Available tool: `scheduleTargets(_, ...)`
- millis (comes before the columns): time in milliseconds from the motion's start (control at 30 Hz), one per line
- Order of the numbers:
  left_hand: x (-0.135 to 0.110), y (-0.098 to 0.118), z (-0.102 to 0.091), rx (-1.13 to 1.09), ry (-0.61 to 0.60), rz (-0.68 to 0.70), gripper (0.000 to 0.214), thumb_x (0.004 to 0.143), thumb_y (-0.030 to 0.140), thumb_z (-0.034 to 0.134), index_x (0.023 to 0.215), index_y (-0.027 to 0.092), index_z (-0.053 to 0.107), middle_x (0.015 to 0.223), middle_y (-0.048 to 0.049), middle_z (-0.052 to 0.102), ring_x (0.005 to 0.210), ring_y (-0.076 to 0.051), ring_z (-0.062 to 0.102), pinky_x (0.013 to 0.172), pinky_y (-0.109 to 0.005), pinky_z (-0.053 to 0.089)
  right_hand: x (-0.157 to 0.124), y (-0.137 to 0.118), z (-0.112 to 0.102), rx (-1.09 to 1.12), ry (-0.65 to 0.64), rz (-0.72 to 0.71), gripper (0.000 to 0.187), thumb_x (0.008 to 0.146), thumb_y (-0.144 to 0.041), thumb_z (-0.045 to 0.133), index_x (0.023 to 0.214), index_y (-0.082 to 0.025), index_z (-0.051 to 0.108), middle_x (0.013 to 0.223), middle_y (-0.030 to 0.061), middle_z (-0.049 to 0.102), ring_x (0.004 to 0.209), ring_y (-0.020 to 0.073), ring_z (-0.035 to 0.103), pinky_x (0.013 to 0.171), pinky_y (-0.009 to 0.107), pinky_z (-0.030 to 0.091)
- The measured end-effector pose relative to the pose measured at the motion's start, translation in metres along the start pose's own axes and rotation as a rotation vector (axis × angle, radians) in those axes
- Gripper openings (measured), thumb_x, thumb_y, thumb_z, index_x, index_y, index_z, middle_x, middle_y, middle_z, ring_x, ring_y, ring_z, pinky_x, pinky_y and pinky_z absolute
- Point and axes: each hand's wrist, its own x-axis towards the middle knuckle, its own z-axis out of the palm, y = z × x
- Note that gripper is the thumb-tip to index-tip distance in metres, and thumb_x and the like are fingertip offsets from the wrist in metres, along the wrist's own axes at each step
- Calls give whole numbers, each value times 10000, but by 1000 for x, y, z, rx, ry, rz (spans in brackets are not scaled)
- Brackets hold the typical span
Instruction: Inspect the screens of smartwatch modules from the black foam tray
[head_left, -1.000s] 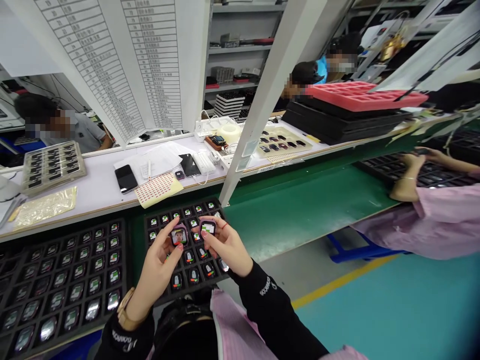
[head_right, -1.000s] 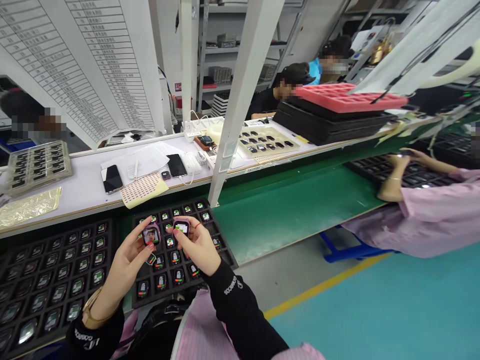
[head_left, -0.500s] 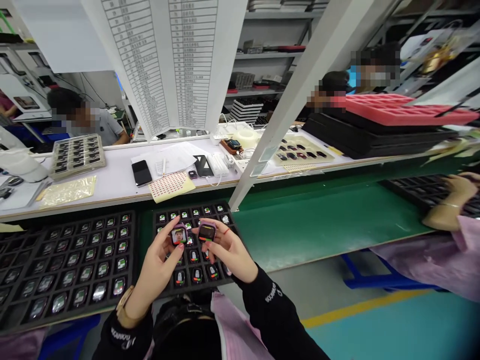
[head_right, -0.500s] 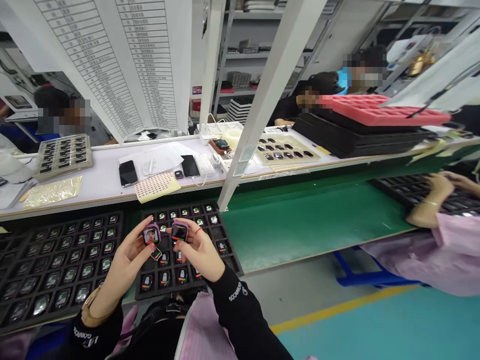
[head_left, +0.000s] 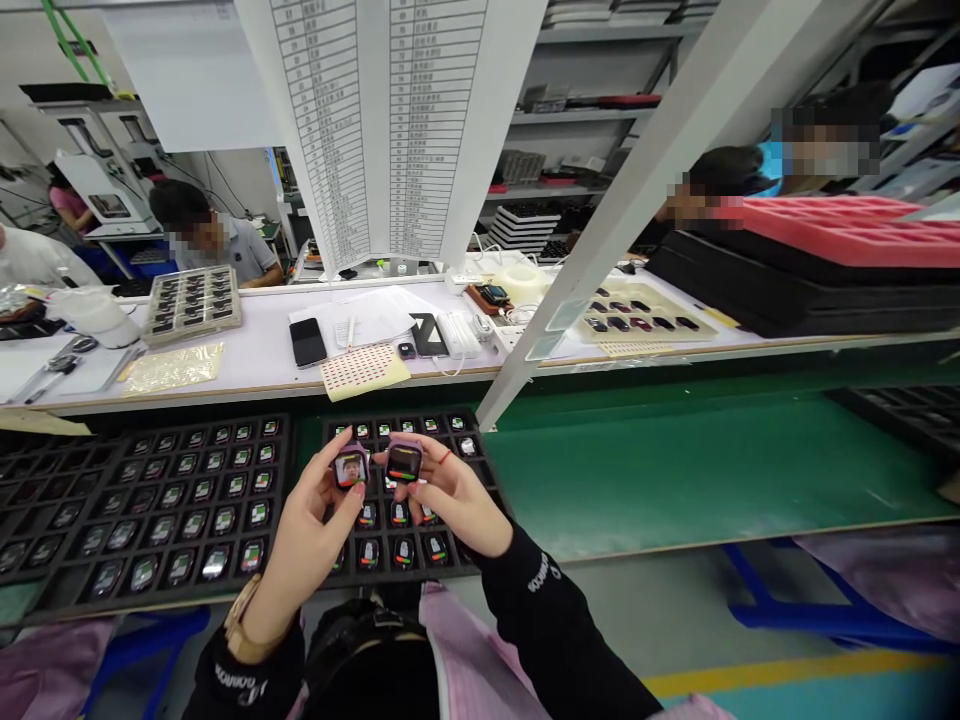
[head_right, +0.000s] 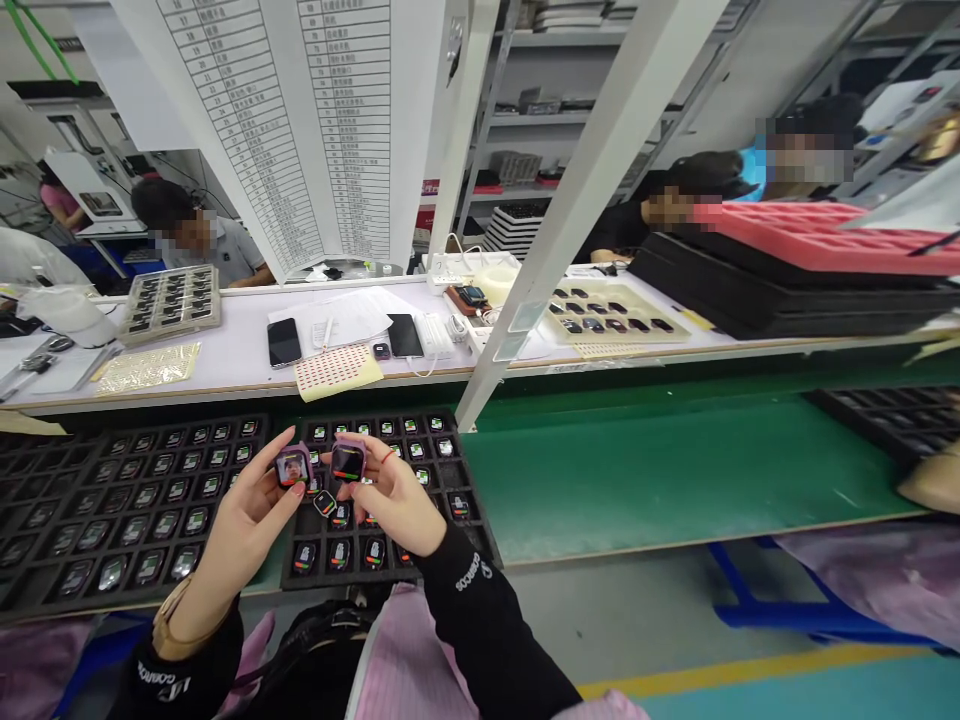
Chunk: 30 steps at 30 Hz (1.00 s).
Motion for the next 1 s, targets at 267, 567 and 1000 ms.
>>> scheduleTargets(267, 11, -3, 7, 4, -19, -14, 562, 863, 360, 630, 1392, 267, 463, 1277, -75, 606, 1110, -194, 600, 904, -273, 514, 0, 0, -7, 25, 11, -11, 526, 799, -213, 675, 1289, -238, 486, 1178, 102, 607, 745, 140, 584, 510, 198, 497)
scheduleTargets(567, 38, -5, 23, 14, -101, -36, 557, 852, 363, 644, 1373, 258, 479, 1252, -70, 616, 1082, -189, 604, 877, -273, 520, 2, -3, -24, -7, 117, -31, 522, 844, -370, 728, 1289, -236, 489, 1138, 99, 616, 733, 141, 588, 496, 195, 491)
scheduleTargets(1000, 65, -15, 46, 14, -218, -94, 513, 856, 377, 634, 1335, 248, 505, 1304, -84, 584, 1095, -211, 604, 896, -318, 529, 2, 6, -52, 17, 244, -3, 521, 833, -370, 743, 1279, -237, 508, 1141, 89, 618, 723, 133, 597, 511, 197, 494)
